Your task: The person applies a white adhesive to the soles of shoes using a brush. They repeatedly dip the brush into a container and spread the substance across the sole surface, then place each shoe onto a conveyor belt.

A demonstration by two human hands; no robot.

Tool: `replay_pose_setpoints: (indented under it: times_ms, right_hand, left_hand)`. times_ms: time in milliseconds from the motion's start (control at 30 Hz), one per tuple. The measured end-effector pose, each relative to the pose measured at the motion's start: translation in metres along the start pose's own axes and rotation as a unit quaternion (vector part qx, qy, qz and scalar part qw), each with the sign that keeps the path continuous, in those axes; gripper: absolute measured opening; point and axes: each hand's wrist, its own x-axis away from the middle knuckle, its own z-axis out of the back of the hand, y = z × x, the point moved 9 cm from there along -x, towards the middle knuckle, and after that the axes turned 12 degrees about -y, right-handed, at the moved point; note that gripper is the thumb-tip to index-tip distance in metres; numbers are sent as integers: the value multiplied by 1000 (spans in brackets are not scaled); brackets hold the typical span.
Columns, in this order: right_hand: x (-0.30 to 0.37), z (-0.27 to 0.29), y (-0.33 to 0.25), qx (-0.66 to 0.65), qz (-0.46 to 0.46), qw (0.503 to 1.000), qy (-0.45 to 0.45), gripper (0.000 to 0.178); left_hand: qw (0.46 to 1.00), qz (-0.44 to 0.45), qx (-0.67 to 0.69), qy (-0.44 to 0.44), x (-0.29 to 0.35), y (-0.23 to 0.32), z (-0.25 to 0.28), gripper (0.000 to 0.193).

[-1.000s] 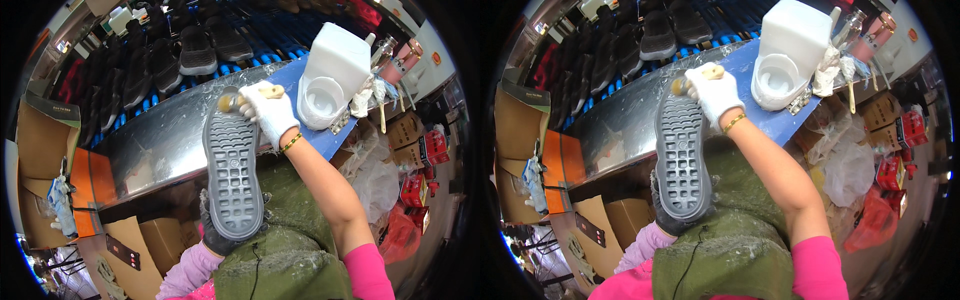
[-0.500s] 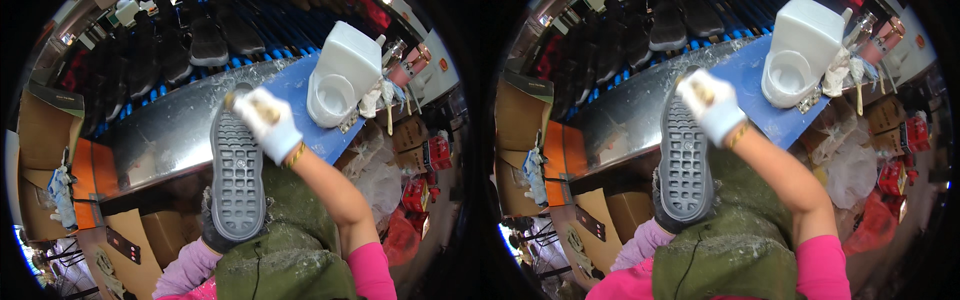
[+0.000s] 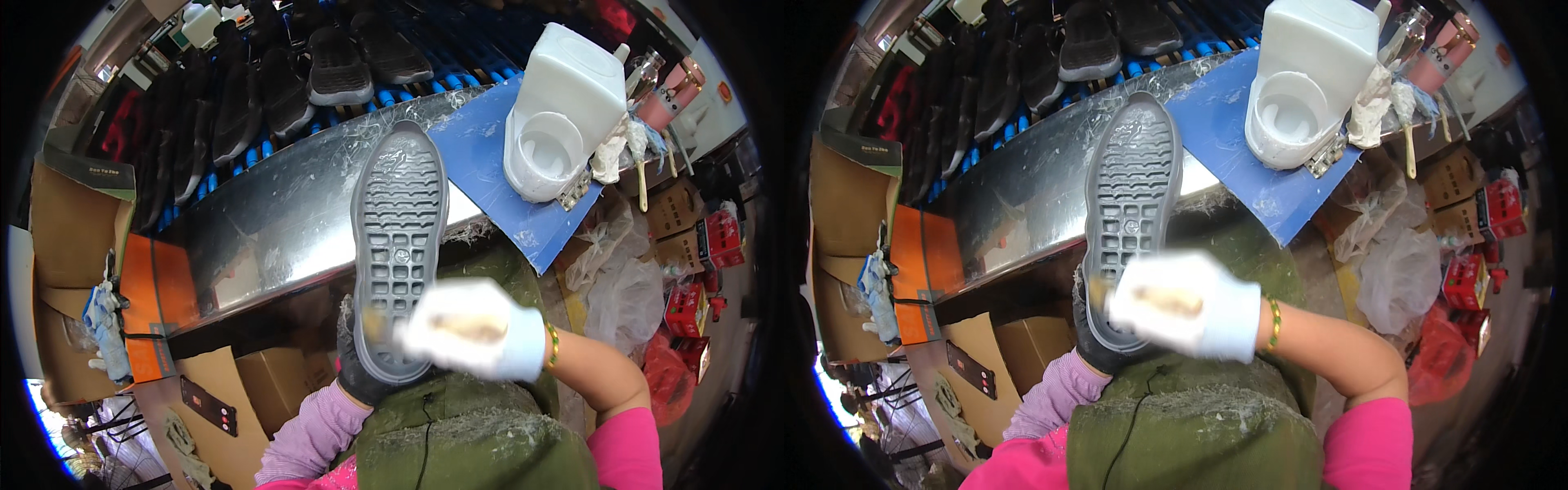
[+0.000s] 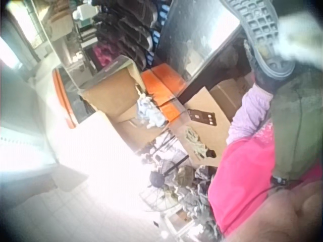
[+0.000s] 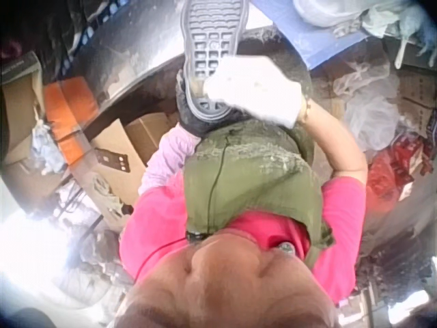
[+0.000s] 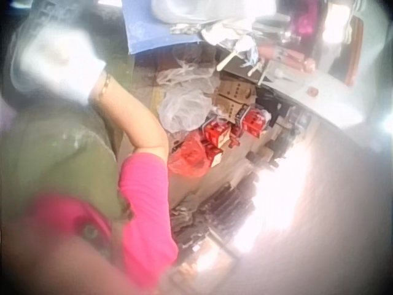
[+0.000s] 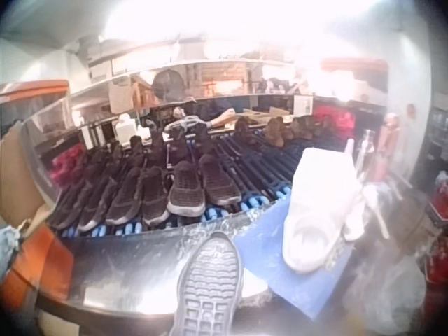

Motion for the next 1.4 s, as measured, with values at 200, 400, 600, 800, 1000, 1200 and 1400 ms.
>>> replay_pose_setpoints:
  times_ms: [200, 400, 600, 800, 1000, 1200, 1400]
  right_hand:
    - [1, 67, 26, -139, -7, 949, 281, 6]
    - [17, 15, 26, -202, -199, 943, 177, 15]
    - [43, 37, -14, -71, 20, 979, 189, 9]
    - [97, 195, -33, 192, 68, 864, 461, 20]
    - [133, 226, 0, -27, 7, 853, 521, 21]
    - [97, 137, 38, -424, -26, 834, 353, 23]
    - [28, 39, -15, 19, 28, 998, -59, 13]
  left_hand:
    - [966, -42, 252, 45, -19, 30, -48, 46]
    - [941, -108, 316, 57, -24, 4, -17, 51]
    - [983, -120, 138, 8, -39, -1, -11, 77]
    - [957, -74, 264, 90, -25, 12, -21, 74]
    - [971, -24, 236, -5, -33, 20, -49, 79]
    - [970, -66, 221, 74, -42, 33, -47, 66]
    - [963, -66, 256, -50, -46, 46, -54, 54]
